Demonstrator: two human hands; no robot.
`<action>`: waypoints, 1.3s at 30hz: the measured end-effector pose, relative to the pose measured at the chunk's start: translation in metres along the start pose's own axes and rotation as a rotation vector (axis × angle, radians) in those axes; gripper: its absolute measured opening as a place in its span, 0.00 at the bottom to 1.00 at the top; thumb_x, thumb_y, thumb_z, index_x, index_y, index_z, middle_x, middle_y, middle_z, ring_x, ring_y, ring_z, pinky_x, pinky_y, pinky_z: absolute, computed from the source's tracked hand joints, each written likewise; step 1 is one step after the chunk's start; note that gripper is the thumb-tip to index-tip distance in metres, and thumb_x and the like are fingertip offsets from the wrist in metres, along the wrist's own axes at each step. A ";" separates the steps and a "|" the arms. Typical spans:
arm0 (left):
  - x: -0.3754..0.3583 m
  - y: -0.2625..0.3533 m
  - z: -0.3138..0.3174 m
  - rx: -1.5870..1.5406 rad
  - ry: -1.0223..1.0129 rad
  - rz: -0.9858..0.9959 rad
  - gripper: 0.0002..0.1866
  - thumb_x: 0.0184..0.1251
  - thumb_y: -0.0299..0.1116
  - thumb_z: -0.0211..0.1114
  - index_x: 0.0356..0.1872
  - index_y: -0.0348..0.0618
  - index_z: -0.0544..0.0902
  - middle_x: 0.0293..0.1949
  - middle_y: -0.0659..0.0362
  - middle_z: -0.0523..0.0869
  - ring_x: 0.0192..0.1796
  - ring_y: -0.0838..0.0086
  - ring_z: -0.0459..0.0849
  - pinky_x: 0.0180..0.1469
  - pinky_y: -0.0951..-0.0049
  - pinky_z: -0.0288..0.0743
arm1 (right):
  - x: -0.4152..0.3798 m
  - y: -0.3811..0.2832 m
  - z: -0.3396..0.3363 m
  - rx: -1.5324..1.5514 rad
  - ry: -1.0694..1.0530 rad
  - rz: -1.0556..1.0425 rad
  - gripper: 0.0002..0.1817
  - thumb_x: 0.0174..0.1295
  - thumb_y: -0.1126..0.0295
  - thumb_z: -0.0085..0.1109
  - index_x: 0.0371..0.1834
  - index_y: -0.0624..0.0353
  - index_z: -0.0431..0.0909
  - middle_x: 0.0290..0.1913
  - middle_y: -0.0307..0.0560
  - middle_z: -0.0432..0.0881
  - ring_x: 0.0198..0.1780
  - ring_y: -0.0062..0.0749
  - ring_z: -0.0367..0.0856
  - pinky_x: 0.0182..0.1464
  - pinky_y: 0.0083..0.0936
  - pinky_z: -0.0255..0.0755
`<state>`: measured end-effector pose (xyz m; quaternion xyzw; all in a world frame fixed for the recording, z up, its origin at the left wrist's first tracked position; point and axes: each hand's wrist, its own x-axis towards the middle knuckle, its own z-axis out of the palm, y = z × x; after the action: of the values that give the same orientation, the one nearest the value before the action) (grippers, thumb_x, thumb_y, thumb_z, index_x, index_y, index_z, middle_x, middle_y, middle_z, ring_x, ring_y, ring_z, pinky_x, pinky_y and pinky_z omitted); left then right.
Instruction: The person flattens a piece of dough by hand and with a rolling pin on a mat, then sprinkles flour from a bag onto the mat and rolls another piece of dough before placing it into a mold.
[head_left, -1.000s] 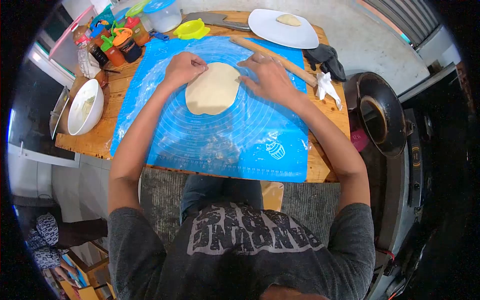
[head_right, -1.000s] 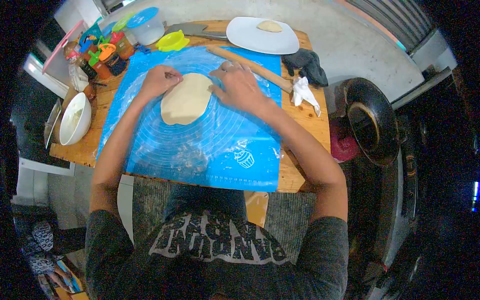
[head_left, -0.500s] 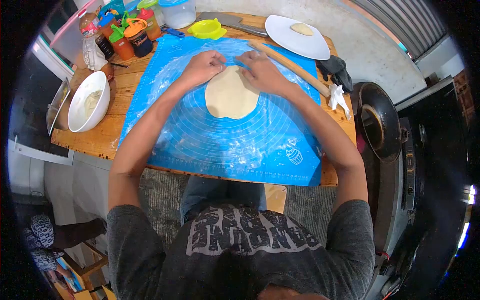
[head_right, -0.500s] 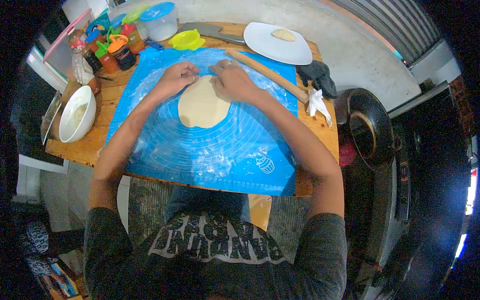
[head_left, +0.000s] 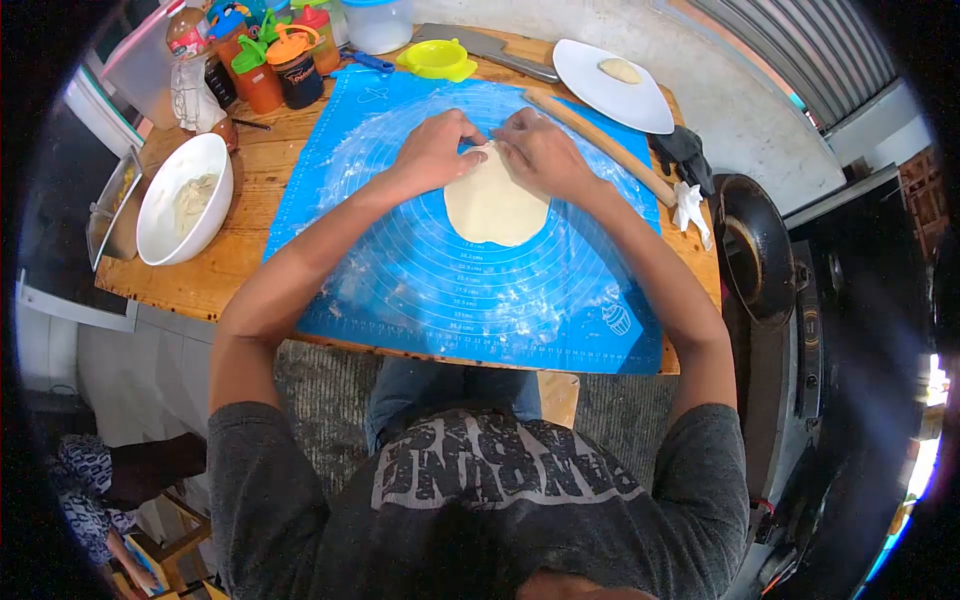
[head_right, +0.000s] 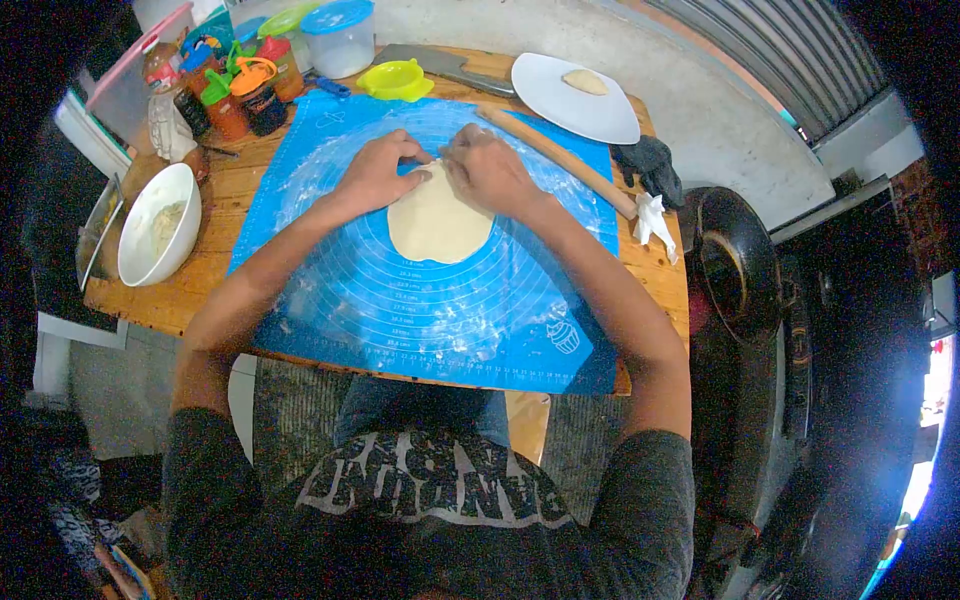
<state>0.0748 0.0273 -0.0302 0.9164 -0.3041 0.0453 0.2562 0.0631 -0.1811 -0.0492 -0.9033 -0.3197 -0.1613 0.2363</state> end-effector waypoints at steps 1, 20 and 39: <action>0.001 -0.001 0.000 -0.039 -0.016 -0.015 0.13 0.56 0.35 0.70 0.42 0.43 0.87 0.43 0.52 0.84 0.47 0.59 0.83 0.53 0.63 0.76 | -0.002 0.000 0.000 -0.002 -0.029 0.012 0.17 0.59 0.71 0.58 0.51 0.60 0.81 0.45 0.56 0.80 0.48 0.52 0.79 0.49 0.42 0.74; 0.011 -0.007 0.014 -0.316 0.048 -0.073 0.09 0.58 0.33 0.68 0.36 0.41 0.89 0.37 0.54 0.88 0.42 0.66 0.86 0.47 0.67 0.78 | 0.003 0.005 -0.007 0.160 -0.013 -0.013 0.11 0.60 0.72 0.58 0.44 0.63 0.81 0.46 0.56 0.81 0.49 0.51 0.79 0.52 0.39 0.73; 0.003 -0.009 0.013 -0.055 0.096 0.222 0.10 0.58 0.32 0.68 0.39 0.38 0.86 0.40 0.53 0.82 0.46 0.61 0.83 0.49 0.64 0.76 | 0.001 0.014 -0.006 0.038 -0.061 -0.150 0.12 0.60 0.72 0.58 0.45 0.64 0.80 0.43 0.55 0.81 0.47 0.51 0.80 0.49 0.41 0.75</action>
<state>0.0811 0.0250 -0.0447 0.8665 -0.3921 0.1089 0.2892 0.0721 -0.1940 -0.0482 -0.8767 -0.3966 -0.1447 0.2306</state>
